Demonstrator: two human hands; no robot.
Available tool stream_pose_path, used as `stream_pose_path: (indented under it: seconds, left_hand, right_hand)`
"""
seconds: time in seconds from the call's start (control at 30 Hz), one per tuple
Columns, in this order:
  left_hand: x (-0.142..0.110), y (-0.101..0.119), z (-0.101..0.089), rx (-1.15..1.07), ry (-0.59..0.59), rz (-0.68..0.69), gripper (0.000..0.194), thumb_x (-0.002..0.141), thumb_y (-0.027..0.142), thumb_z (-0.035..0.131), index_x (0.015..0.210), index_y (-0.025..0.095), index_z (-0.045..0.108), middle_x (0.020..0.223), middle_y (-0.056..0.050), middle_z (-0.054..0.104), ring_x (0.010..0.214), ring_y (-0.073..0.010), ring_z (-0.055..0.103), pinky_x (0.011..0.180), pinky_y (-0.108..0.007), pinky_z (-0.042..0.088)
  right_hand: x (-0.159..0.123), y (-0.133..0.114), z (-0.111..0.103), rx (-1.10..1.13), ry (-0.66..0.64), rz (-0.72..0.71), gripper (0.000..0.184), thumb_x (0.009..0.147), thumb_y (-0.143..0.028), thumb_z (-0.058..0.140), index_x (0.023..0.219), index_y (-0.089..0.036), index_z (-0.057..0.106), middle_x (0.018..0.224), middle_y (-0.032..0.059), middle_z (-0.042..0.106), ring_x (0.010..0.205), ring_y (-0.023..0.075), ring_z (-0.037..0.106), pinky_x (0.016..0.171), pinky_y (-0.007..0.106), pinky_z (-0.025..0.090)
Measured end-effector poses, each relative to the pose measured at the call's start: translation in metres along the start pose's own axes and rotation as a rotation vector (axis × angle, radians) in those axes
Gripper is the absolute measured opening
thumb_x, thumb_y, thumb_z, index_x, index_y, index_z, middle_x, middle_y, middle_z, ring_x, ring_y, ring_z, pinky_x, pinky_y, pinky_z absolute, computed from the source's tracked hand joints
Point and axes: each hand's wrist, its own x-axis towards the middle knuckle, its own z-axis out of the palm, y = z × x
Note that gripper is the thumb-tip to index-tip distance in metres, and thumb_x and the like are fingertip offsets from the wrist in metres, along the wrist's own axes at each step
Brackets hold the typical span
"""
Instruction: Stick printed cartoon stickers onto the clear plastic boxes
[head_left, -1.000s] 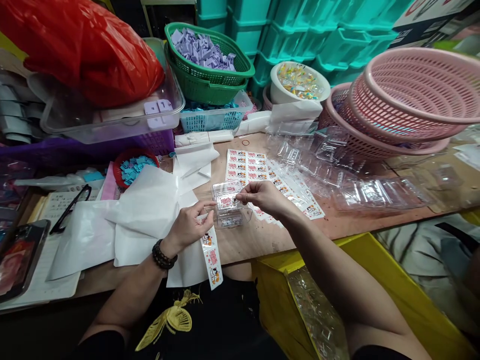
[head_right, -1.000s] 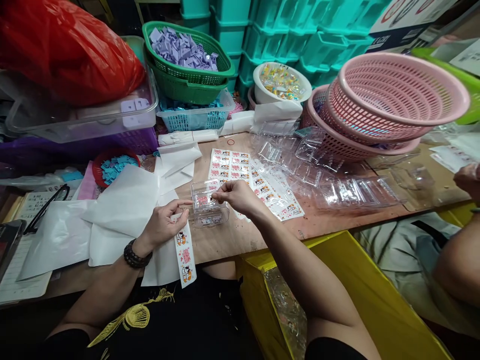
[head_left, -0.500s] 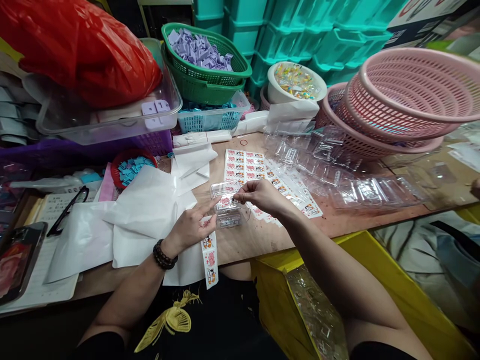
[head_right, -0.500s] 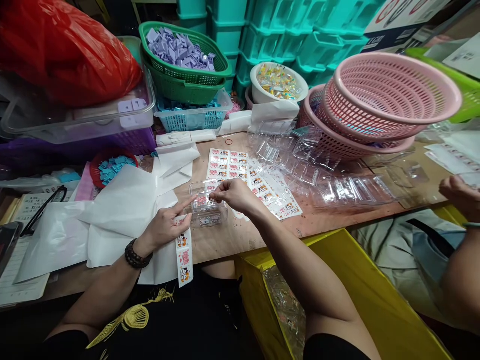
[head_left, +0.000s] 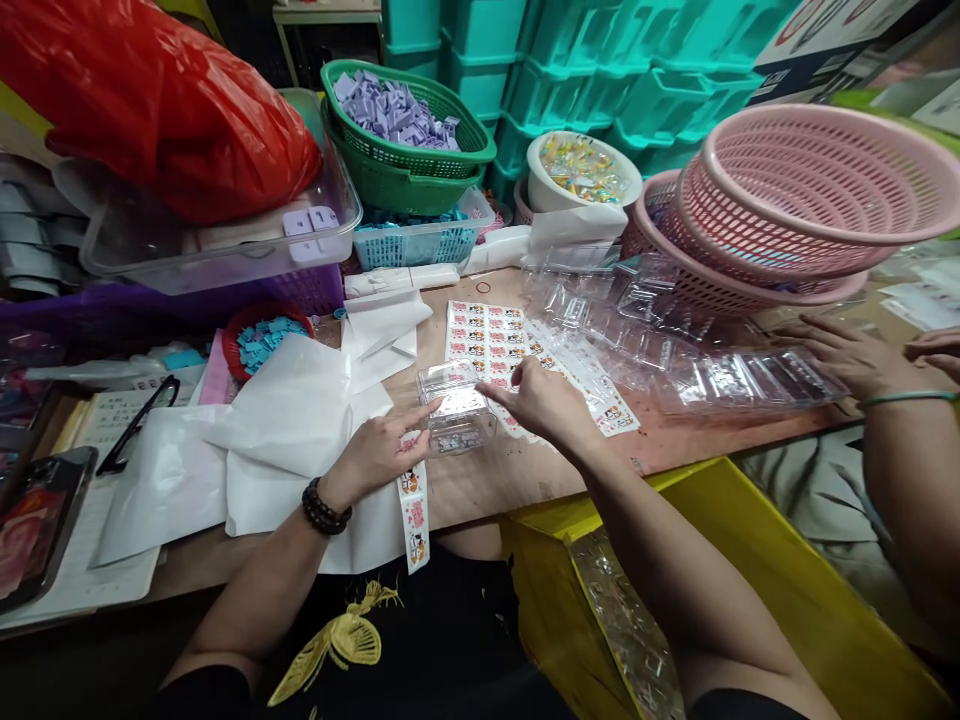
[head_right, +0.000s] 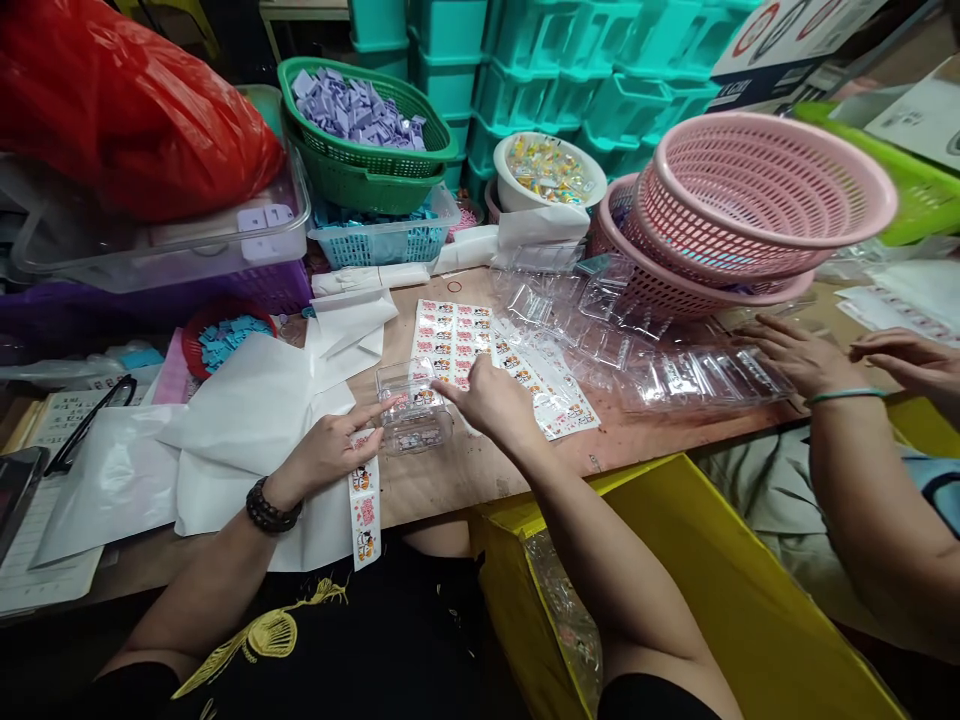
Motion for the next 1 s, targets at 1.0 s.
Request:
stream_pose_path:
  seconds: [1.0]
  left_hand:
    - [-0.030, 0.016, 0.001, -0.746, 0.107, -0.217, 0.045, 0.076, 0.058, 0.075, 0.077, 0.014, 0.075, 0.077, -0.007, 0.074, 0.072, -0.0179, 0.065, 0.066, -0.027, 0.051]
  right_hand:
    - [-0.091, -0.021, 0.033, 0.953, 0.110, -0.411, 0.012, 0.083, -0.038, 0.073, 0.084, -0.027, 0.078, 0.093, 0.0065, 0.076, 0.089, 0.0231, 0.070, 0.084, 0.040, 0.056]
